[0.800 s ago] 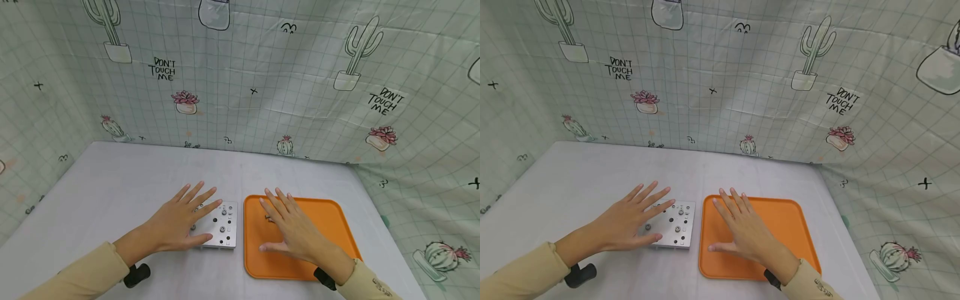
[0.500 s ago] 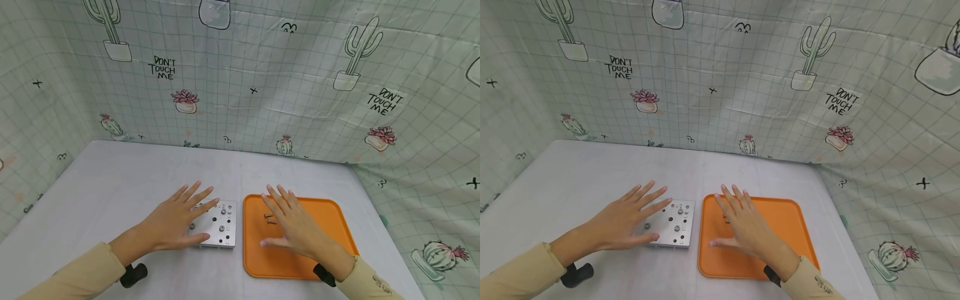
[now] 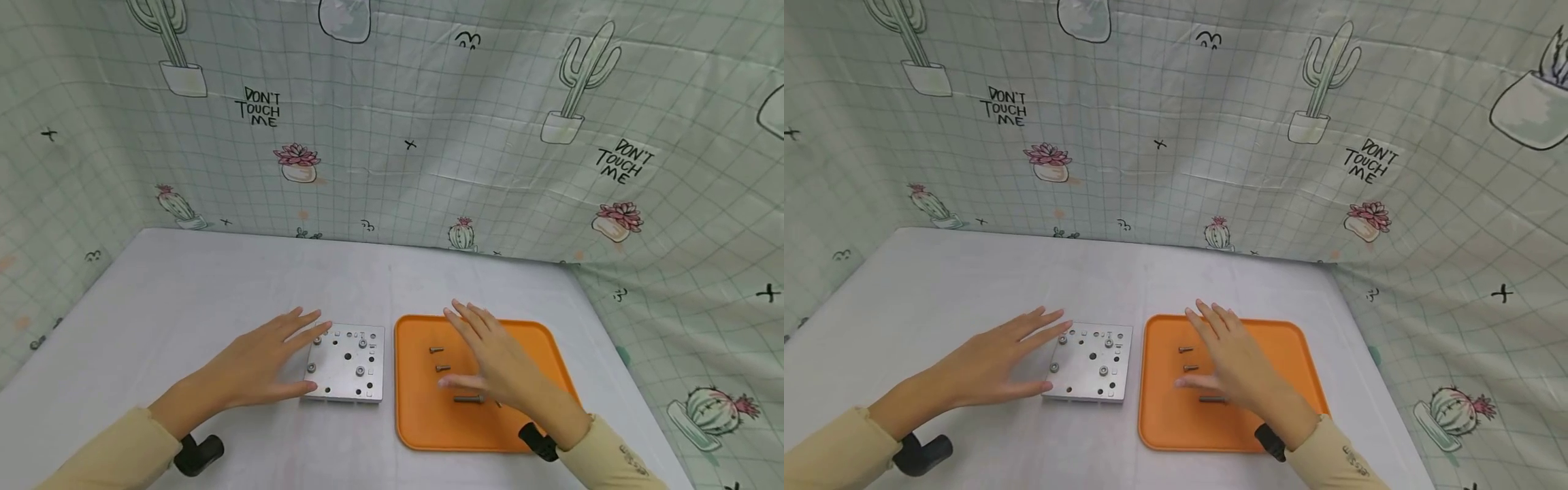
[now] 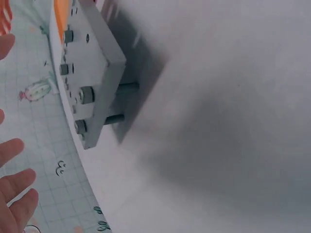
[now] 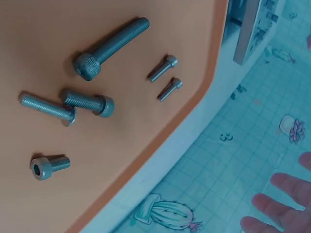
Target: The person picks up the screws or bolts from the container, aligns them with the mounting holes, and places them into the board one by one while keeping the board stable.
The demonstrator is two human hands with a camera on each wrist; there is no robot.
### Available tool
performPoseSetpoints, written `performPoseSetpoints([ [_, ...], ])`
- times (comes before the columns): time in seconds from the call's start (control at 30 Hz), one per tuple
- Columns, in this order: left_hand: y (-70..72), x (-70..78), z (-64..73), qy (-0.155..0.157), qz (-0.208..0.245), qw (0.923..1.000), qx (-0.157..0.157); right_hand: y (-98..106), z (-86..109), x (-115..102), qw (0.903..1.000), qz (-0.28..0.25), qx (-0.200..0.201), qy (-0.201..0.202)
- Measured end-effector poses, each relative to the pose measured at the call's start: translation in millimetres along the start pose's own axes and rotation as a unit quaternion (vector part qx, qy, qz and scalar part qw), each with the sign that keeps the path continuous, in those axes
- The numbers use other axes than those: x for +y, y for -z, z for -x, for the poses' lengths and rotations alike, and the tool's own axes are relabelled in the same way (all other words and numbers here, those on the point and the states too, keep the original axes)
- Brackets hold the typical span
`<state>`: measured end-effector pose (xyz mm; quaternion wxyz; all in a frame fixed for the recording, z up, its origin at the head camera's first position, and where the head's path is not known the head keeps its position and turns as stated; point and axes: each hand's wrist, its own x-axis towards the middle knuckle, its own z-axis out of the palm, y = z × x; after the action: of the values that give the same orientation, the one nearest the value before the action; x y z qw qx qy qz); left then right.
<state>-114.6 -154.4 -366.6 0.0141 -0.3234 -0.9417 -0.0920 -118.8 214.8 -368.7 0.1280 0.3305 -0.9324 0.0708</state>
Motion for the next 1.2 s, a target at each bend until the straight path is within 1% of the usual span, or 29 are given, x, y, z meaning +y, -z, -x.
performPoseSetpoints([
  [0.07,-2.4,-1.6,3.5,0.01,0.017,0.9998,-0.002,1.3,2.1,2.5,0.9999,-0.01,-0.007,-0.012],
  [0.2,-7.4,-4.6,9.7,0.035,0.046,0.9983,-0.003,2.5,8.4,6.2,0.9977,-0.028,-0.034,-0.052],
  [0.33,-13.7,-8.0,13.5,0.061,0.08,0.9948,-0.017,1.5,18.0,9.3,0.9937,-0.05,-0.045,-0.089],
  [0.43,-20.4,-10.5,15.0,0.07,0.106,0.9916,-0.024,0.1,26.4,10.8,0.9895,-0.068,-0.053,-0.116],
  [0.57,-31.1,-13.1,17.4,0.069,0.136,0.9881,-0.019,-6.2,36.7,13.5,0.9832,-0.096,-0.062,-0.143],
  [0.73,-41.4,-14.6,21.2,0.065,0.167,0.9836,-0.015,-17.9,47.4,16.2,0.9718,-0.147,-0.083,-0.165],
  [0.93,-50.5,-14.8,23.4,0.057,0.205,0.9768,-0.022,-27.1,57.0,17.6,0.9601,-0.202,-0.098,-0.167],
  [1.07,-53.2,-13.4,23.4,0.056,0.219,0.9737,-0.028,-30.9,60.6,18.4,0.9569,-0.214,-0.106,-0.165],
  [1.2,-53.5,-11.6,22.1,0.057,0.221,0.9731,-0.034,-34.5,62.1,19.0,0.9546,-0.214,-0.118,-0.171],
])
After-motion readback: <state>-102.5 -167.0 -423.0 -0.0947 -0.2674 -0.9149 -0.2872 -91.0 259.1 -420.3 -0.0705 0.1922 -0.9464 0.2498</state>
